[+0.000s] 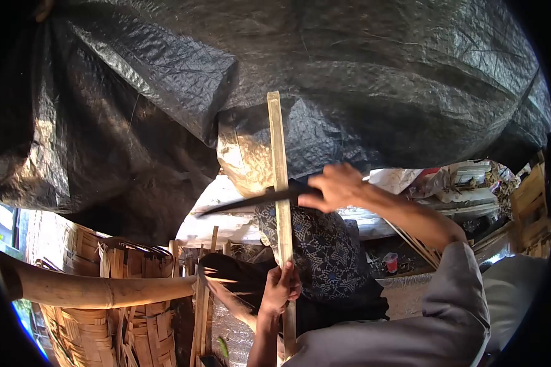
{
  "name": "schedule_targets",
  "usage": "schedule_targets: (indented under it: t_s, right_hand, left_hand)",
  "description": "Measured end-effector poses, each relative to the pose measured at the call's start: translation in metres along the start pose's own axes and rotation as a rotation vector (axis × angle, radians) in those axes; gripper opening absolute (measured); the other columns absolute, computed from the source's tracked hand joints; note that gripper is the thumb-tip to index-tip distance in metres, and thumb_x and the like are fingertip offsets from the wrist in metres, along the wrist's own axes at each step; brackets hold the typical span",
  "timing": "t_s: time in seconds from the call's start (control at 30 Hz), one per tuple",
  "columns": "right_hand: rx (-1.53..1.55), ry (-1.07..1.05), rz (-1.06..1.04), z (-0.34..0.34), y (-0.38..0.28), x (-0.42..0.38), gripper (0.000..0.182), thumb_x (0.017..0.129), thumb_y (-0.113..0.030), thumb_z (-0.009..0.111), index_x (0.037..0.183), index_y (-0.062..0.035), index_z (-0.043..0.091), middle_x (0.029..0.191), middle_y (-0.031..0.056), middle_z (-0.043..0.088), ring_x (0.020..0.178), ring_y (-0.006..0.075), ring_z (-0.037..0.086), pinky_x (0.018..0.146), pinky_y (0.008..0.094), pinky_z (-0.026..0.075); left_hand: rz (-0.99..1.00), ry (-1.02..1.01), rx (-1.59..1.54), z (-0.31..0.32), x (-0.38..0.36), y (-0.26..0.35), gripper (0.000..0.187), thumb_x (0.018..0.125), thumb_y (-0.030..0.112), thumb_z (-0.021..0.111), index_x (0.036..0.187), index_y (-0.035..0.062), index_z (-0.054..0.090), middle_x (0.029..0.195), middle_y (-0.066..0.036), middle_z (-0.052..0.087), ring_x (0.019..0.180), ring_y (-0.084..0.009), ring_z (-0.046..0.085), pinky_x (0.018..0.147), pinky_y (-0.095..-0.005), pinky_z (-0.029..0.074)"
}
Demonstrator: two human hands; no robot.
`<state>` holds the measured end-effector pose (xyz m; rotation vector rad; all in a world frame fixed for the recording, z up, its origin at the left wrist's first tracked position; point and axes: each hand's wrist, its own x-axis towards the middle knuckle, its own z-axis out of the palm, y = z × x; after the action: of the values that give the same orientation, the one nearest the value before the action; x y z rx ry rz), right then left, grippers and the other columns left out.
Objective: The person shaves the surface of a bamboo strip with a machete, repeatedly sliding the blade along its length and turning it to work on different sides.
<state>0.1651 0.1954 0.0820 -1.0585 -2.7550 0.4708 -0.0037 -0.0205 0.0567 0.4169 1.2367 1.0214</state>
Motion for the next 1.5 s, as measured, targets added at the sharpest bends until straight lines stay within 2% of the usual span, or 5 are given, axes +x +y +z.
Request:
schedule_targets:
  t_s: [0.2,0.47,0.6,0.77,1.5]
  right_hand:
    - [-0.048,0.123,-0.142,0.028,0.001,-0.007,0.067,0.079,-0.07,0.041,0.076,-0.0068,0.065,0.045,0.008,0.05,0.037,0.0189,0.051,0.035,0.0334,0.041]
    - [-0.169,0.049,-0.238,0.029,-0.025,-0.023,0.065,0.075,-0.074,0.042,0.067,-0.0121,0.059,0.037,0.0016,0.04,0.03,0.0151,0.042,0.031,0.0302,0.036]
    - [0.062,0.013,0.171,0.006,0.001,0.011,0.064,0.082,-0.066,0.041,0.072,-0.0063,0.062,0.039,0.0028,0.043,0.032,0.0151,0.043,0.031,0.0315,0.037]
    - [-0.139,-0.075,-0.178,0.015,-0.018,-0.016,0.065,0.077,-0.072,0.041,0.074,-0.0108,0.063,0.038,-0.0009,0.04,0.03,0.013,0.041,0.03,0.029,0.036]
    - [-0.061,-0.019,-0.115,0.025,-0.022,-0.02,0.066,0.074,-0.073,0.045,0.074,-0.0098,0.065,0.037,0.0024,0.041,0.032,0.0179,0.046,0.035,0.034,0.039]
  left_hand:
    - [0.047,-0.024,0.057,0.004,0.005,0.002,0.037,0.095,0.033,0.043,0.071,0.0054,0.043,0.048,0.004,0.031,0.036,-0.0045,0.029,0.033,-0.02,0.022]
    - [0.075,-0.019,0.078,0.002,0.0,-0.006,0.036,0.095,0.033,0.044,0.072,0.006,0.044,0.047,0.004,0.032,0.036,-0.0038,0.03,0.033,-0.0196,0.023]
    - [0.045,-0.015,0.056,0.001,-0.004,-0.007,0.036,0.095,0.032,0.044,0.071,0.0064,0.044,0.048,0.004,0.03,0.036,-0.0049,0.029,0.032,-0.0204,0.021]
    - [0.004,-0.005,0.03,0.002,0.0,-0.003,0.034,0.095,0.032,0.046,0.075,0.0053,0.046,0.05,0.004,0.034,0.037,-0.0037,0.031,0.033,-0.0192,0.023]
    - [0.023,-0.025,0.033,-0.004,-0.001,-0.011,0.037,0.094,0.035,0.046,0.072,0.0059,0.046,0.047,0.004,0.029,0.036,-0.004,0.028,0.032,-0.0197,0.021]
